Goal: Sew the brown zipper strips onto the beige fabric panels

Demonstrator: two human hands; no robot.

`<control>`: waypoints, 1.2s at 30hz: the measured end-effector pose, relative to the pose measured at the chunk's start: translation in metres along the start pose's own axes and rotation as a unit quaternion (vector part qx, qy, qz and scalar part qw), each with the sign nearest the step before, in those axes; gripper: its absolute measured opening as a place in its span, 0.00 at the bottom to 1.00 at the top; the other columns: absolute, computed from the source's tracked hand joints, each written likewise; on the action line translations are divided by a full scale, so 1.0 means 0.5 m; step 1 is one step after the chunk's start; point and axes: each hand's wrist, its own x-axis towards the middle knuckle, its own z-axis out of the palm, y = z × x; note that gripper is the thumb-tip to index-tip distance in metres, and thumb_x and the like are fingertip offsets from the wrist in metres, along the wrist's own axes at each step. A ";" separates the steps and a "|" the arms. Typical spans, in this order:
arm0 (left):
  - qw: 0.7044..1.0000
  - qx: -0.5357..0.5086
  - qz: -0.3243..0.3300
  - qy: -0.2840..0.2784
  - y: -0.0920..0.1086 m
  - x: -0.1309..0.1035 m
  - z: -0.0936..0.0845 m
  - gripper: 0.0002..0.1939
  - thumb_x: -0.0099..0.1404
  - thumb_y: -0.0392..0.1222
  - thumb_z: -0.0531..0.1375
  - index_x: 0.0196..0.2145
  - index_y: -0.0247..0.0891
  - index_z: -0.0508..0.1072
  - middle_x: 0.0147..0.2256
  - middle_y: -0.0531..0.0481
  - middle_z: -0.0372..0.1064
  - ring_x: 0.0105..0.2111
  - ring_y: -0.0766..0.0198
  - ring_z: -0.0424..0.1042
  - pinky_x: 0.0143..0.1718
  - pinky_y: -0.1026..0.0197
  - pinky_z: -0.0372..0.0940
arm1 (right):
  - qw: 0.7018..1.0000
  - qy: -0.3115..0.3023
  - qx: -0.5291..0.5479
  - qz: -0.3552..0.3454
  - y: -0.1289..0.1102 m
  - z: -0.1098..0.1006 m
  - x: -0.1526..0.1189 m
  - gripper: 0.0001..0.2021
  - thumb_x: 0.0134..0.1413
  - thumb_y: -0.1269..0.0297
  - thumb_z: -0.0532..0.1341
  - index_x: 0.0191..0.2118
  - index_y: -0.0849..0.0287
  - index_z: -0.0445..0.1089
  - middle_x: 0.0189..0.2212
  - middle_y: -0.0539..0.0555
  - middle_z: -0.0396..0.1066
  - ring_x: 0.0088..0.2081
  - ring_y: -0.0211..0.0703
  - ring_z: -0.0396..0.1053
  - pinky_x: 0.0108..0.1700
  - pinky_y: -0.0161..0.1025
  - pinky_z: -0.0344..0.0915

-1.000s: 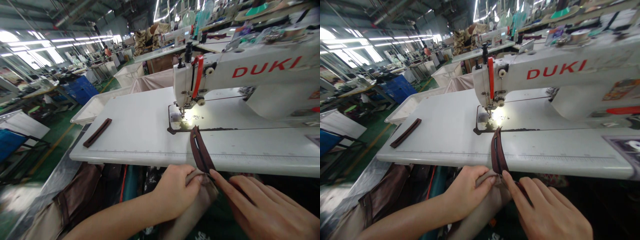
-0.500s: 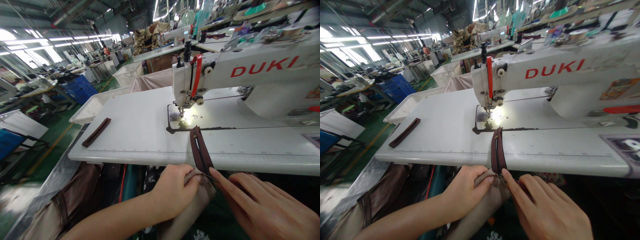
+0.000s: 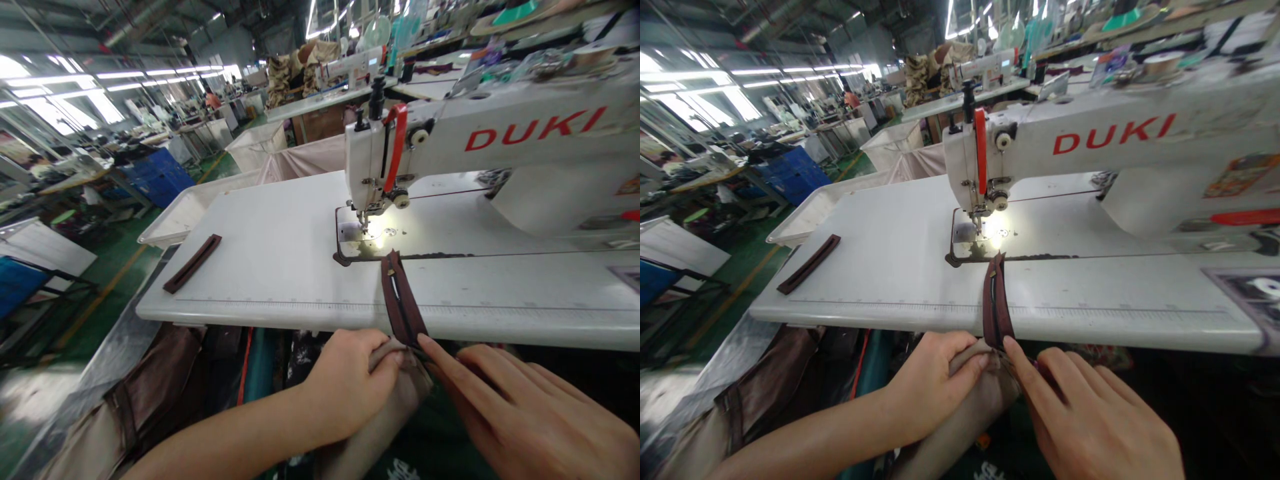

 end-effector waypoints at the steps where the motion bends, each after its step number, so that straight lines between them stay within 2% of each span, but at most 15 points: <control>1: 1.000 -0.001 0.000 0.001 0.000 -0.001 0.001 0.10 0.64 0.39 0.56 0.27 0.37 0.73 0.25 0.53 0.70 0.26 0.65 0.67 0.29 0.63 0.57 | 1.000 -0.002 0.000 0.000 -0.002 0.000 0.000 0.19 0.60 0.73 0.51 0.55 0.59 0.67 0.31 0.53 0.68 0.30 0.44 0.62 0.33 0.43 0.55; 6: 1.000 -0.004 0.000 -0.003 -0.002 -0.003 0.008 0.09 0.64 0.40 0.56 0.29 0.37 0.74 0.26 0.52 0.72 0.27 0.64 0.69 0.29 0.63 0.57 | 1.000 -0.009 0.017 0.009 0.001 0.010 -0.005 0.19 0.60 0.74 0.50 0.55 0.56 0.67 0.31 0.52 0.70 0.29 0.43 0.65 0.33 0.42 0.57; 8: 1.000 -0.002 -0.005 -0.001 -0.003 -0.003 0.009 0.09 0.64 0.40 0.56 0.30 0.37 0.75 0.27 0.52 0.72 0.27 0.64 0.69 0.29 0.62 0.57 | 0.998 -0.007 0.054 0.033 0.012 0.015 -0.005 0.16 0.63 0.69 0.51 0.53 0.54 0.67 0.31 0.50 0.71 0.28 0.40 0.68 0.30 0.39 0.59; 10: 1.000 -0.011 -0.011 0.001 -0.003 -0.003 0.007 0.09 0.64 0.40 0.56 0.31 0.37 0.75 0.27 0.51 0.73 0.28 0.63 0.70 0.30 0.62 0.58 | 0.987 0.009 0.113 0.113 0.023 0.019 0.000 0.13 0.63 0.58 0.55 0.49 0.55 0.68 0.29 0.50 0.72 0.25 0.39 0.69 0.25 0.36 0.60; 12: 1.000 -0.025 -0.013 0.003 -0.003 -0.003 0.006 0.10 0.65 0.41 0.56 0.31 0.36 0.76 0.28 0.51 0.73 0.29 0.63 0.70 0.31 0.62 0.59 | 0.956 0.002 0.198 0.215 0.029 0.023 0.011 0.18 0.57 0.46 0.58 0.42 0.57 0.69 0.25 0.51 0.72 0.23 0.41 0.70 0.22 0.35 0.62; 13: 0.999 -0.032 -0.014 0.003 -0.002 -0.003 0.005 0.10 0.65 0.41 0.56 0.31 0.36 0.76 0.28 0.51 0.73 0.29 0.63 0.70 0.31 0.62 0.59 | 0.934 -0.021 0.251 0.254 0.030 0.025 0.018 0.20 0.54 0.43 0.59 0.38 0.57 0.69 0.23 0.51 0.72 0.21 0.41 0.69 0.20 0.35 0.62; 16: 0.999 -0.050 -0.013 -0.003 -0.004 -0.005 0.010 0.11 0.66 0.44 0.56 0.32 0.36 0.75 0.28 0.51 0.72 0.29 0.63 0.69 0.30 0.63 0.58 | 0.855 -0.133 0.412 0.286 0.023 0.030 0.040 0.19 0.56 0.45 0.56 0.26 0.56 0.67 0.20 0.50 0.68 0.21 0.40 0.67 0.21 0.34 0.63; 18: 0.999 -0.051 -0.011 -0.007 -0.008 -0.008 0.016 0.12 0.66 0.46 0.56 0.32 0.36 0.74 0.28 0.52 0.72 0.28 0.64 0.69 0.29 0.64 0.58 | 0.815 -0.167 0.471 0.294 0.015 0.031 0.048 0.21 0.58 0.47 0.53 0.22 0.56 0.63 0.18 0.49 0.63 0.21 0.39 0.64 0.21 0.34 0.61; 19: 0.999 -0.044 -0.007 -0.006 -0.010 -0.009 0.018 0.13 0.67 0.46 0.56 0.31 0.36 0.74 0.27 0.52 0.72 0.28 0.64 0.69 0.29 0.64 0.57 | 0.804 -0.167 0.484 0.301 0.012 0.030 0.051 0.21 0.58 0.47 0.53 0.21 0.56 0.62 0.18 0.49 0.61 0.21 0.39 0.62 0.21 0.34 0.60; 23: 0.998 0.021 0.038 -0.035 -0.014 -0.011 0.015 0.13 0.69 0.40 0.53 0.28 0.36 0.72 0.25 0.52 0.70 0.26 0.65 0.67 0.27 0.64 0.54 | 0.802 -0.153 0.489 0.308 0.007 0.029 0.051 0.21 0.56 0.49 0.55 0.19 0.56 0.57 0.16 0.47 0.52 0.20 0.35 0.53 0.20 0.33 0.53; 26: 0.991 0.070 0.075 -0.082 -0.010 -0.009 -0.002 0.12 0.68 0.39 0.54 0.29 0.36 0.73 0.25 0.52 0.70 0.25 0.65 0.67 0.26 0.63 0.52 | 0.793 -0.181 0.497 0.302 0.013 0.031 0.051 0.20 0.55 0.49 0.55 0.19 0.56 0.58 0.17 0.47 0.51 0.21 0.36 0.52 0.20 0.33 0.52; 29: 0.989 0.095 0.055 -0.100 -0.007 -0.003 -0.015 0.12 0.67 0.39 0.56 0.28 0.35 0.74 0.25 0.51 0.70 0.26 0.64 0.67 0.26 0.63 0.51 | 0.775 -0.211 0.512 0.303 0.021 0.035 0.055 0.20 0.55 0.48 0.55 0.20 0.56 0.58 0.18 0.47 0.51 0.22 0.36 0.52 0.21 0.33 0.53; 31: 0.992 0.057 0.028 -0.105 -0.009 0.001 -0.017 0.10 0.67 0.41 0.57 0.32 0.35 0.75 0.28 0.51 0.72 0.28 0.62 0.69 0.28 0.63 0.54 | 0.767 -0.215 0.524 0.302 0.024 0.040 0.054 0.20 0.55 0.48 0.55 0.20 0.56 0.58 0.19 0.47 0.51 0.22 0.36 0.52 0.22 0.33 0.53; 34: 0.992 -0.058 0.014 -0.110 -0.017 0.008 -0.010 0.11 0.65 0.44 0.58 0.38 0.36 0.76 0.34 0.51 0.74 0.35 0.61 0.71 0.34 0.63 0.60 | 0.752 -0.198 0.542 0.319 0.021 0.057 0.040 0.20 0.56 0.47 0.55 0.22 0.56 0.58 0.20 0.47 0.52 0.24 0.36 0.54 0.24 0.33 0.56; 36: 0.987 -0.120 0.011 -0.106 -0.023 0.013 -0.003 0.11 0.65 0.43 0.57 0.36 0.35 0.76 0.32 0.51 0.74 0.34 0.61 0.71 0.35 0.64 0.61 | 0.745 -0.178 0.547 0.337 0.017 0.073 0.027 0.20 0.56 0.48 0.57 0.22 0.56 0.58 0.21 0.46 0.52 0.25 0.36 0.54 0.26 0.33 0.56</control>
